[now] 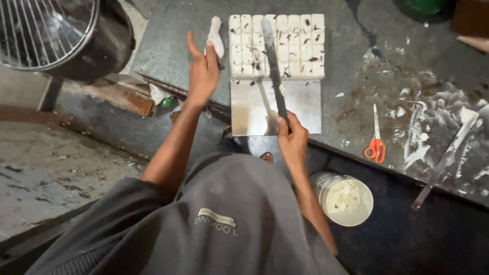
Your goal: The person pipes white cream onto rectangular confectionery pieces in a tray, then shaves dark chocolate over them using a grater, and finally sprinkles additional dark toppings from a bag. The work occurs at a stainless steel counter with various containers and tools nearby.
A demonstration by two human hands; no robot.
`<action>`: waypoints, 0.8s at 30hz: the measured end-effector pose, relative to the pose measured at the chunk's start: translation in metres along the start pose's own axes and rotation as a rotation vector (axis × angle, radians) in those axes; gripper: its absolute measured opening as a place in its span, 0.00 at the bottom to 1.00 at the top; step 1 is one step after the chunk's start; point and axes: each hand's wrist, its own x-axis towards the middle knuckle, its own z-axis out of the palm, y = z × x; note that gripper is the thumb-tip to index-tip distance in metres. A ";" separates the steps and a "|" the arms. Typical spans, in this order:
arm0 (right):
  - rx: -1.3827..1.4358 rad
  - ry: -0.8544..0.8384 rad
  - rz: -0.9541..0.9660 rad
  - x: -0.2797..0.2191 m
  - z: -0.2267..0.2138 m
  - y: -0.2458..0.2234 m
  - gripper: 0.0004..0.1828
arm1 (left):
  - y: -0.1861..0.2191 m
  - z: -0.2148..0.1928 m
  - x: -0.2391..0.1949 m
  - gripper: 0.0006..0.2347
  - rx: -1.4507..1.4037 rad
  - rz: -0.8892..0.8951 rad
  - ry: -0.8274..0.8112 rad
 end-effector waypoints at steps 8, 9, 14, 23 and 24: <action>-0.114 -0.021 -0.065 0.007 -0.009 -0.026 0.20 | 0.032 0.029 0.016 0.34 -0.092 -0.036 -0.118; -0.149 -0.005 -0.190 0.006 -0.008 -0.034 0.21 | 0.038 0.034 0.018 0.33 -0.135 -0.031 -0.131; -0.270 -0.002 -0.386 -0.003 -0.002 -0.069 0.29 | 0.062 0.045 0.041 0.31 -0.268 0.135 -0.071; -0.380 0.114 -0.439 0.016 0.012 -0.081 0.28 | 0.074 0.054 0.072 0.28 -0.346 0.199 -0.095; -0.381 0.120 -0.427 0.020 0.015 -0.079 0.28 | 0.074 0.055 0.073 0.27 -0.347 0.207 -0.098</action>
